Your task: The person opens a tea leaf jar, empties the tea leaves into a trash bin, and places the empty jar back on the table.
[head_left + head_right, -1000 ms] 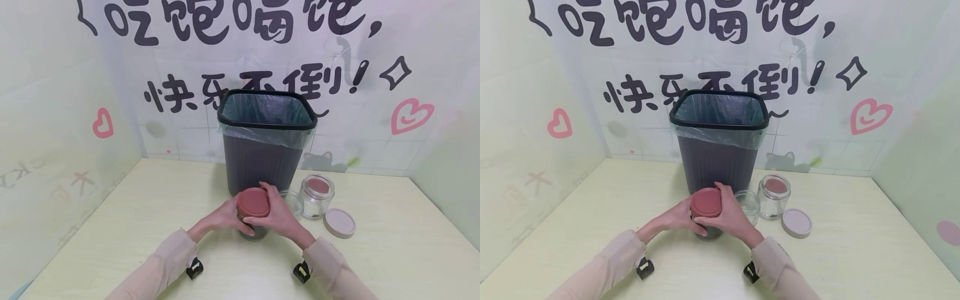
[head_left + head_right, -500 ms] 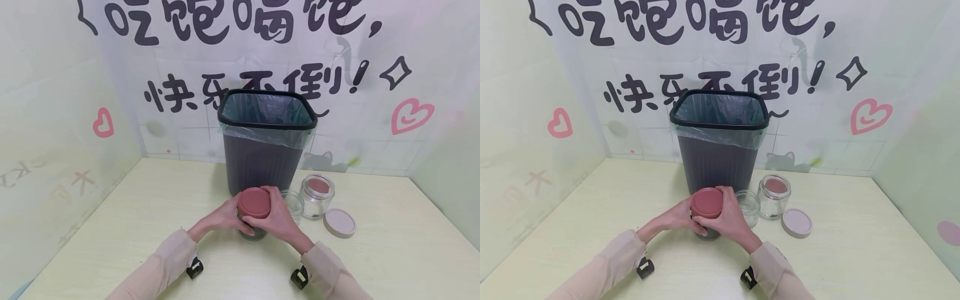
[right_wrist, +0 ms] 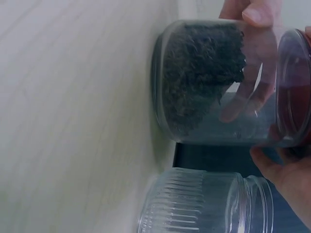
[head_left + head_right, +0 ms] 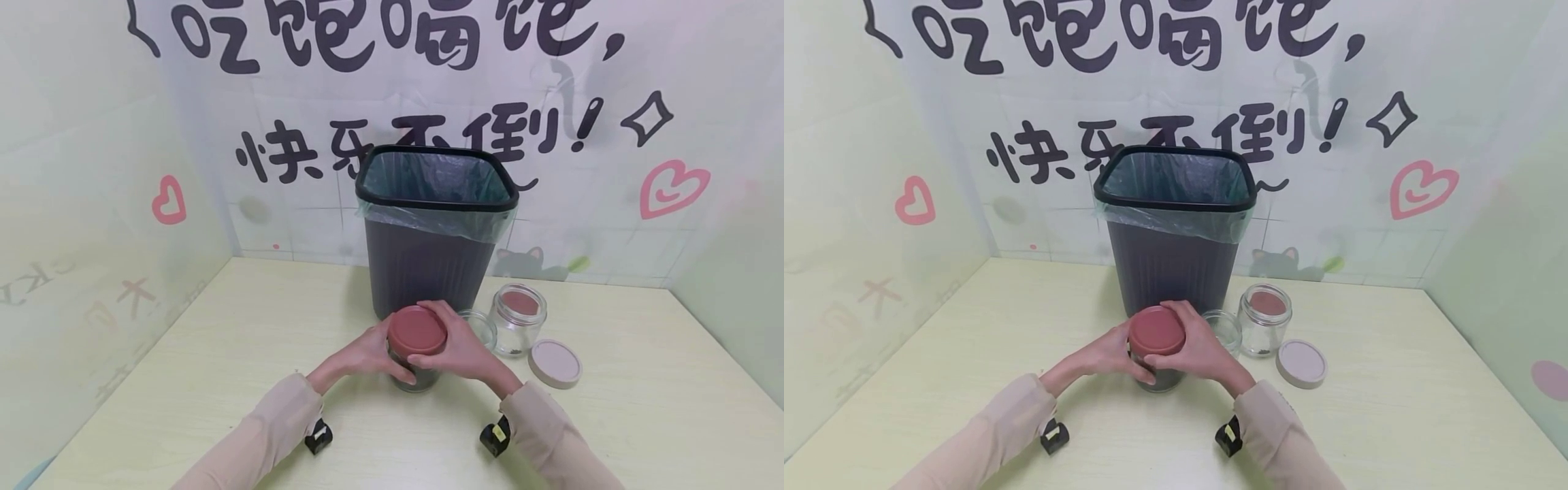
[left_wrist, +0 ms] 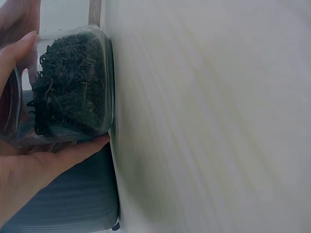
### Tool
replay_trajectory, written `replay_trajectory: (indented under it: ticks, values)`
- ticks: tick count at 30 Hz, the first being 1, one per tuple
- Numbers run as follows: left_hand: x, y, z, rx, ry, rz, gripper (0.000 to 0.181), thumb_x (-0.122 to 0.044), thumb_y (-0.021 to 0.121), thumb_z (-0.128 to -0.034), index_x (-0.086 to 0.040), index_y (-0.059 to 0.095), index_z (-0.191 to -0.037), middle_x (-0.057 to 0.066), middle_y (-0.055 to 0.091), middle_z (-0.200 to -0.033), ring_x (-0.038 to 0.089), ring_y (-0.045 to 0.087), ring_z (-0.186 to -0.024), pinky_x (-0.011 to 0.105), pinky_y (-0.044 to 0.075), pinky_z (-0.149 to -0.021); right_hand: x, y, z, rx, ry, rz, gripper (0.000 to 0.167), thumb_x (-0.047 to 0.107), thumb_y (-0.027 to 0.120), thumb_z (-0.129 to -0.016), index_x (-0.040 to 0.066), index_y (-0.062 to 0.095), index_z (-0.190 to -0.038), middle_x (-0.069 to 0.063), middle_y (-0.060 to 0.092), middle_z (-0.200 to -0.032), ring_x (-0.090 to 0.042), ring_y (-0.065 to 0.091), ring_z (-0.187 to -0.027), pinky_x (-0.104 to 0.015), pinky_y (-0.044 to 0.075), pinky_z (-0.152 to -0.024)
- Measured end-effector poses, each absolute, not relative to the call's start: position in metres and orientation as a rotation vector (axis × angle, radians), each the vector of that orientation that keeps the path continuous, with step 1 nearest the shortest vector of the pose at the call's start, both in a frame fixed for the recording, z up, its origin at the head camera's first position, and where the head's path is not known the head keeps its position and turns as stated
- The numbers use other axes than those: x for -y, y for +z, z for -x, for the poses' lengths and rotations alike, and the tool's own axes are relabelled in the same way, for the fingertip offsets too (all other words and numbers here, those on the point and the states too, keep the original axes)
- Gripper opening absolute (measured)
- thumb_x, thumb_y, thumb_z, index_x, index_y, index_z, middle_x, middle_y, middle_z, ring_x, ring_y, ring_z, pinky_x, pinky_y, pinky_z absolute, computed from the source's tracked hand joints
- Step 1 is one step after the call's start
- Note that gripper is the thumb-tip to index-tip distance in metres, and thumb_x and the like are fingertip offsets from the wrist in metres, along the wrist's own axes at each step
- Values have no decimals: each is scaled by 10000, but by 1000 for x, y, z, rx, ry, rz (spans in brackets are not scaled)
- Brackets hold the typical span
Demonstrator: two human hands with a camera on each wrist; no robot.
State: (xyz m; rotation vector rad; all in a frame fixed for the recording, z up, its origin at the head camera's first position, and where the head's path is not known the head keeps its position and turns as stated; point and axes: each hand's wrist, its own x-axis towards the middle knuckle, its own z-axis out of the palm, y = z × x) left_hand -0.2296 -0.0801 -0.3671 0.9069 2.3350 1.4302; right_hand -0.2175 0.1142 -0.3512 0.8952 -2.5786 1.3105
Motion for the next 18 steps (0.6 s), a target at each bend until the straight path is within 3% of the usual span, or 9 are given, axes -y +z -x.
replay_trajectory:
  ticks: [9,18]
  values:
    - [79,-367,229,-2316,1455,-922,898,-131,818,-601,-105,304,-1337,45,444,-1254,187,418,-1153,401,331,-971,-111,-351,209,2628,1289,-810,869,295,752,-683,34,287,-1369,-106,470,-1223,-237,507,-1046,-427,424,-857]
    - [78,-366,228,-2334,1446,-893,900,-143,827,-592,-103,303,-1322,40,461,-1241,190,427,-1139,393,350,-948,-93,-364,197,2455,1197,-528,879,344,809,-595,-9,350,-1256,-102,454,-1100,-229,491,-959,-386,466,-771]
